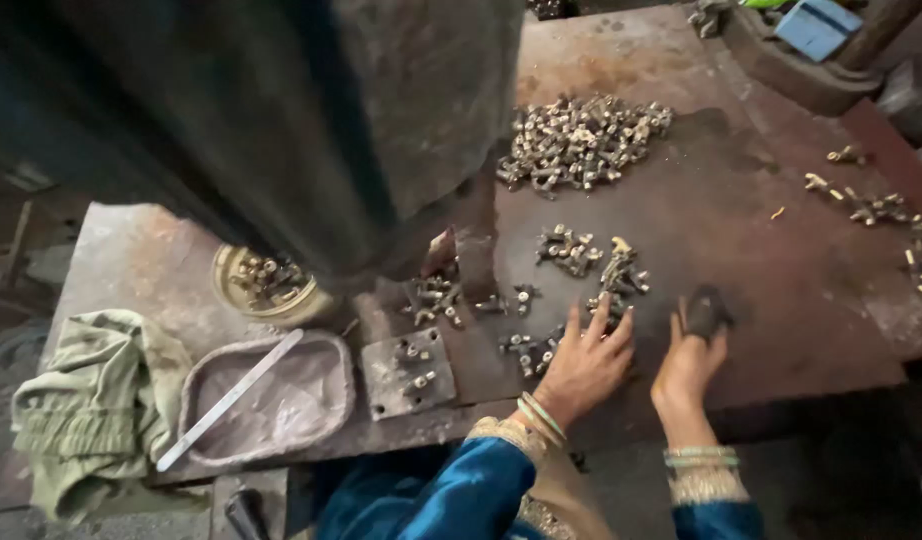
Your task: The recorder is using a specialized machine to process or finish small brass metal fittings at a workbench.
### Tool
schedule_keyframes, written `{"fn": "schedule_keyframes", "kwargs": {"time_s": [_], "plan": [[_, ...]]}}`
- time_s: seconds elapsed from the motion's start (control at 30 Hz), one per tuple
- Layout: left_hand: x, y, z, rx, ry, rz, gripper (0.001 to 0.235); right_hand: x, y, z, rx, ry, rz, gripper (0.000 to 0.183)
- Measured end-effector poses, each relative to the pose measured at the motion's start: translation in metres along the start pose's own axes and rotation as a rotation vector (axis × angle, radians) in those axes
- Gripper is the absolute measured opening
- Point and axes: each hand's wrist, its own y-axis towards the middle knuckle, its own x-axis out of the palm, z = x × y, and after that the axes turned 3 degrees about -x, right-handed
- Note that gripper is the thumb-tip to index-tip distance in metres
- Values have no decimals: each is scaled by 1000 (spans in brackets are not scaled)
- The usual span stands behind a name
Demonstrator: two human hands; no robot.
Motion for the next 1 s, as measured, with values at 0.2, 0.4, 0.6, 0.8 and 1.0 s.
{"fn": "schedule_keyframes", "kwargs": {"time_s": [0.2,0.4,0.6,0.8,1.0], "plan": [[-19,-10,-25,-24,7,-17,35,80,76,-17,-192,-851,-573,53],[-33,-11,-32,-90,-26,-6,50,105,141,96,-474,-859,-1068,59],[-77,30,-28,-370,-321,81,67,111,111,41,245,-154,-812,37],[22,74,-94,-377,-64,12,55,111,69,-9,-305,-691,-819,59],[-24,86,-95,-485,-77,-200,46,63,49,-11,-216,-829,-633,59]]}}
